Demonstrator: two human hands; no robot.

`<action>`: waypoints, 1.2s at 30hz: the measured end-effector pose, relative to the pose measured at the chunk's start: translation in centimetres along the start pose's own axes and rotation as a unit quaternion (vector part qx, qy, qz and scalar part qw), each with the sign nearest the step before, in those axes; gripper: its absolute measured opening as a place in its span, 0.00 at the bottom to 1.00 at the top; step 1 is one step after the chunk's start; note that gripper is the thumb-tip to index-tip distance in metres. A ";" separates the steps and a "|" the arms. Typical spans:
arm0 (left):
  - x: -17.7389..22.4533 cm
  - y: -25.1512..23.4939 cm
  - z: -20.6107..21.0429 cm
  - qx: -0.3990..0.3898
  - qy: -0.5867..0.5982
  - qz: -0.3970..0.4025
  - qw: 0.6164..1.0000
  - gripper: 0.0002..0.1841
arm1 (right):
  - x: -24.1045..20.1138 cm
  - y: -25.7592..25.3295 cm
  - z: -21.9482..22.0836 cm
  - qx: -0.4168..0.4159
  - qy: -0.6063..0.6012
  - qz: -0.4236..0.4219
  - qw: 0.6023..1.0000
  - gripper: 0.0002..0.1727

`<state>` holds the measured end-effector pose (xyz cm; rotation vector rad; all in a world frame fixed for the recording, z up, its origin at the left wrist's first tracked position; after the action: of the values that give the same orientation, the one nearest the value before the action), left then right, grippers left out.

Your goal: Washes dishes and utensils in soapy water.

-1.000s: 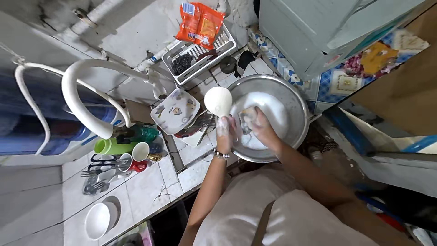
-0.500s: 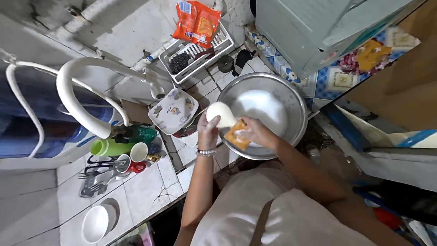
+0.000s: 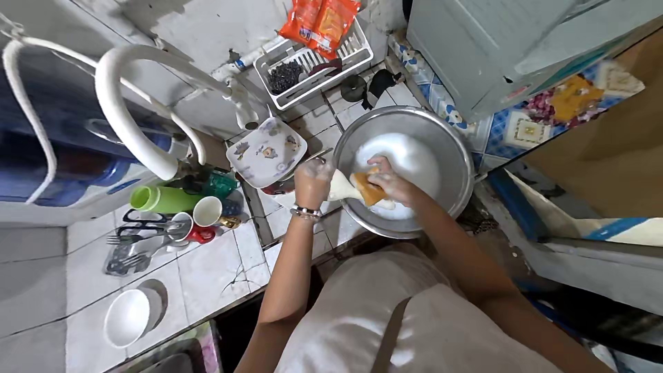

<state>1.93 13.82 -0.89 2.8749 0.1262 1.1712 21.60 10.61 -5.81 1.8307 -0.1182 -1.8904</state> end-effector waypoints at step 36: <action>-2.3 8.1 -13.6 0.126 -0.027 0.098 0.987 0.26 | 0.1 0.7 -1.6 -0.103 0.146 -0.112 0.977 0.15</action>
<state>-8.66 5.52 7.74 3.2017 -0.0118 1.1833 23.36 10.35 -5.79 2.0170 0.3867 -1.6753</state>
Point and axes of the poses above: each hand's wrist, its own y-axis away from the middle knuckle, its own z-axis out of the palm, x = y × z, the point moved 6 cm from there along -y, towards the middle knuckle, and after that the axes turned 8 degrees about -y, right-handed, at the moved point
